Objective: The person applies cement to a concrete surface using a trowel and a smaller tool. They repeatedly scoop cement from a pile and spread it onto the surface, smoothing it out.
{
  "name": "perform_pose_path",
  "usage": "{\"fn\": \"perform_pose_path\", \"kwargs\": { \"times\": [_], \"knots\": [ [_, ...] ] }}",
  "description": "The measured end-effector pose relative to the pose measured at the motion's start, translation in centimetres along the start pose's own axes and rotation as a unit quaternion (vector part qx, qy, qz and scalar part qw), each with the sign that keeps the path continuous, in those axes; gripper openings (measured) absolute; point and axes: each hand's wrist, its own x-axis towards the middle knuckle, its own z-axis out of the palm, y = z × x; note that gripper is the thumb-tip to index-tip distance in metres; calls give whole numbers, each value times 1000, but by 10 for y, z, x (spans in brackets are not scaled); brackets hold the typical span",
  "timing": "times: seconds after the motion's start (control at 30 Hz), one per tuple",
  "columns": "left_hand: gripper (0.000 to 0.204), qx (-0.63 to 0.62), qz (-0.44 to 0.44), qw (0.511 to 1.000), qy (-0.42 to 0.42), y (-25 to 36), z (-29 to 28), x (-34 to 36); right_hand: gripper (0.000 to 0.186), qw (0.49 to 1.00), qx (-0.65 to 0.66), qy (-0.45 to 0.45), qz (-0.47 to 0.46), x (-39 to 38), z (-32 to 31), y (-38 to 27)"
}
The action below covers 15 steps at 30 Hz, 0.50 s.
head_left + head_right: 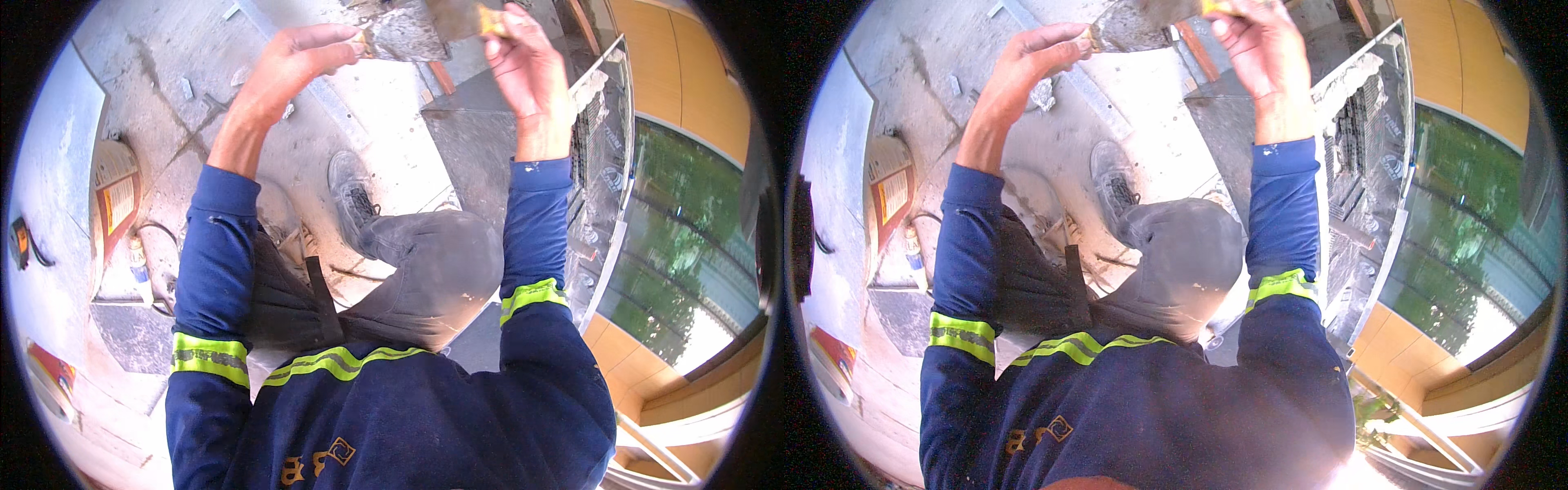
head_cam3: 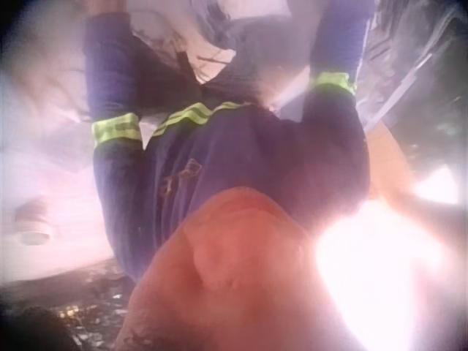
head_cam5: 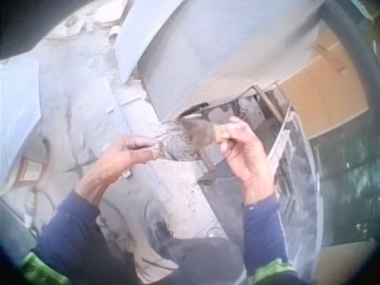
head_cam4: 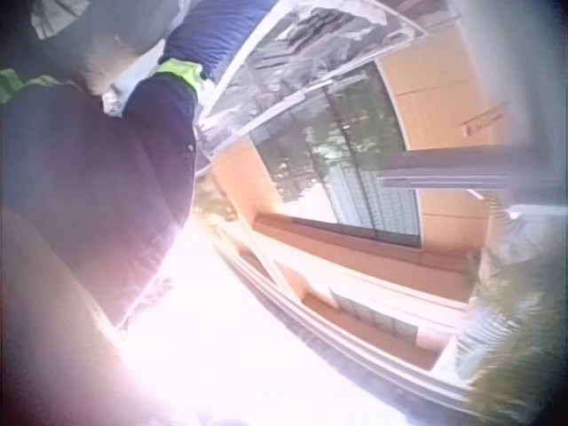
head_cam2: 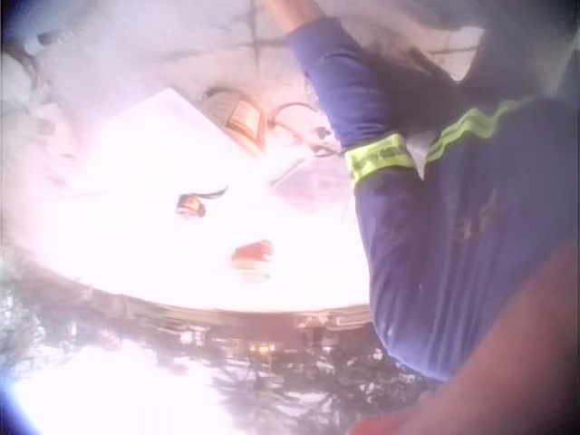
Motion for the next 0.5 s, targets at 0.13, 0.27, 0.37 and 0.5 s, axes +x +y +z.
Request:
{"fn": "perform_pose_path", "kwargs": {
  "times": [0.13,0.27,0.37,0.5],
  "knots": [
    [44,-99,18,994,-48,-1,33,9,25,997,50,57,16,-22,-21,10],
    [42,-175,56,981,-64,-13,41,16,31,979,-25,188,-69,-52,-33,25],
    [43,-138,47,989,7,-9,40,29,32,952,-73,283,-89,-94,-21,37],
    [44,-130,11,990,47,-22,47,41,27,952,-18,301,-49,-147,-35,62]
  ]
}}
